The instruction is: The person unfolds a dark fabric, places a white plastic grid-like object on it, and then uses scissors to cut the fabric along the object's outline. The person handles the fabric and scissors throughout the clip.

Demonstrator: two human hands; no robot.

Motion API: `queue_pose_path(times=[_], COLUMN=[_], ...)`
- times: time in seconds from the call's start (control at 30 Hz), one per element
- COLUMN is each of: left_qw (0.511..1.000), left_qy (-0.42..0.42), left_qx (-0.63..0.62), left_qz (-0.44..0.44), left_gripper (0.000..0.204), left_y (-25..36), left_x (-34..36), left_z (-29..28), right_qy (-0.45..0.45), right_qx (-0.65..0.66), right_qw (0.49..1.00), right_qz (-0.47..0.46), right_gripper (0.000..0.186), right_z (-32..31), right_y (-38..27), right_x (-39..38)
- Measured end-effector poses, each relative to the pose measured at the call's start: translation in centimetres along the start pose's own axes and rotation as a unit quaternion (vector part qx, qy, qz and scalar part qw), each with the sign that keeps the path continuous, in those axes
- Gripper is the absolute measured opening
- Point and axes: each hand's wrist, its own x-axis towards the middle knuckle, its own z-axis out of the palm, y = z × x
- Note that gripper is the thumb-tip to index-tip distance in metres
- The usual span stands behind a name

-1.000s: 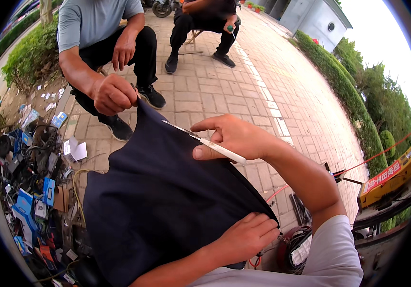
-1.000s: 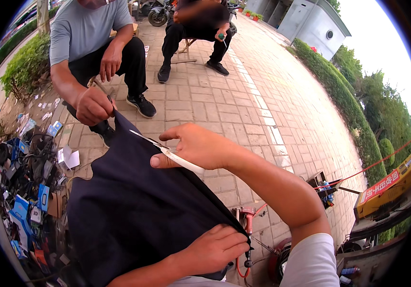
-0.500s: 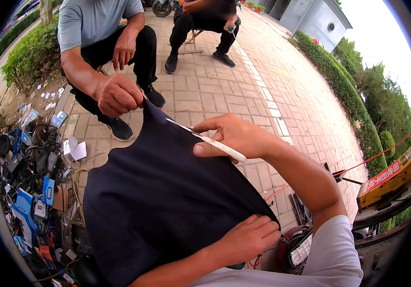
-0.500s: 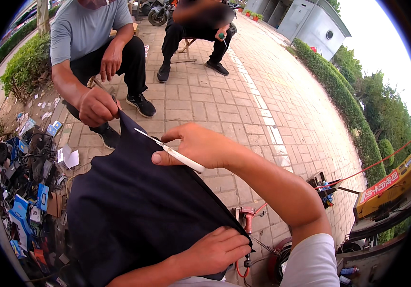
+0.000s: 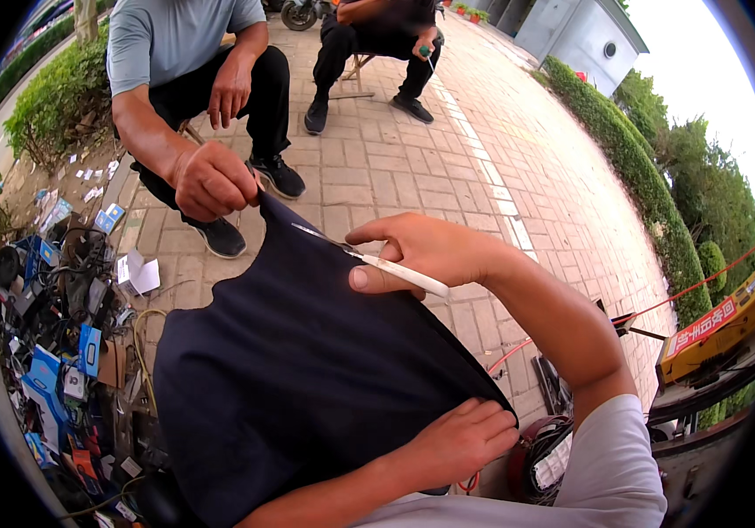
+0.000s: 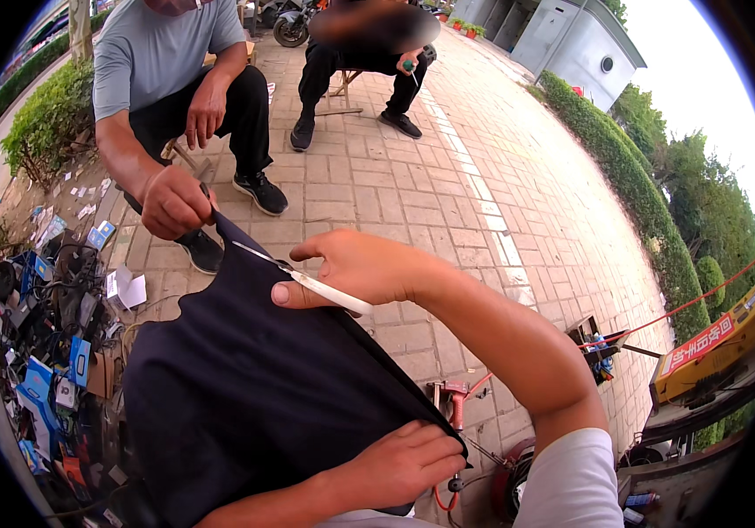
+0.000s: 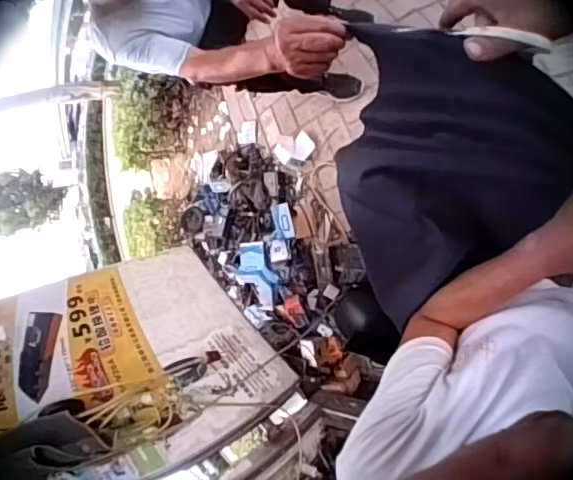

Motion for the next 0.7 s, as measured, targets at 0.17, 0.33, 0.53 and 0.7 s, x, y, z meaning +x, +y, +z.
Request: queue_pose_path(times=[0.17, 0.33, 0.53, 0.7], left_qw=[1.0, 1.0, 1.0, 1.0], left_qy=[-0.008, -0.004, 0.0, -0.006], left_qx=[0.005, 0.003, -0.001, -0.003], left_qz=[0.004, 0.004, 0.006, 0.012], left_gripper=[0.026, 0.025, 0.024, 0.024], left_y=[0.0, 0.0, 0.1, 0.2], left_x=[0.0, -0.1, -0.1, 0.1], left_z=[0.2, 0.3, 0.4, 0.6], right_qy=[-0.015, -0.013, -0.034, 0.012], right_qx=[0.01, 0.007, 0.041, 0.072], right_qw=[1.0, 1.0, 0.998, 0.995], right_qz=[0.008, 0.0, 0.025, -0.07], right_gripper=[0.101, 0.097, 0.09, 0.087], right_z=[0.2, 0.2, 0.3, 1.4], right_y=[-0.6, -1.2, -1.3, 0.3], right_x=[0.4, -0.1, -0.3, -0.2])
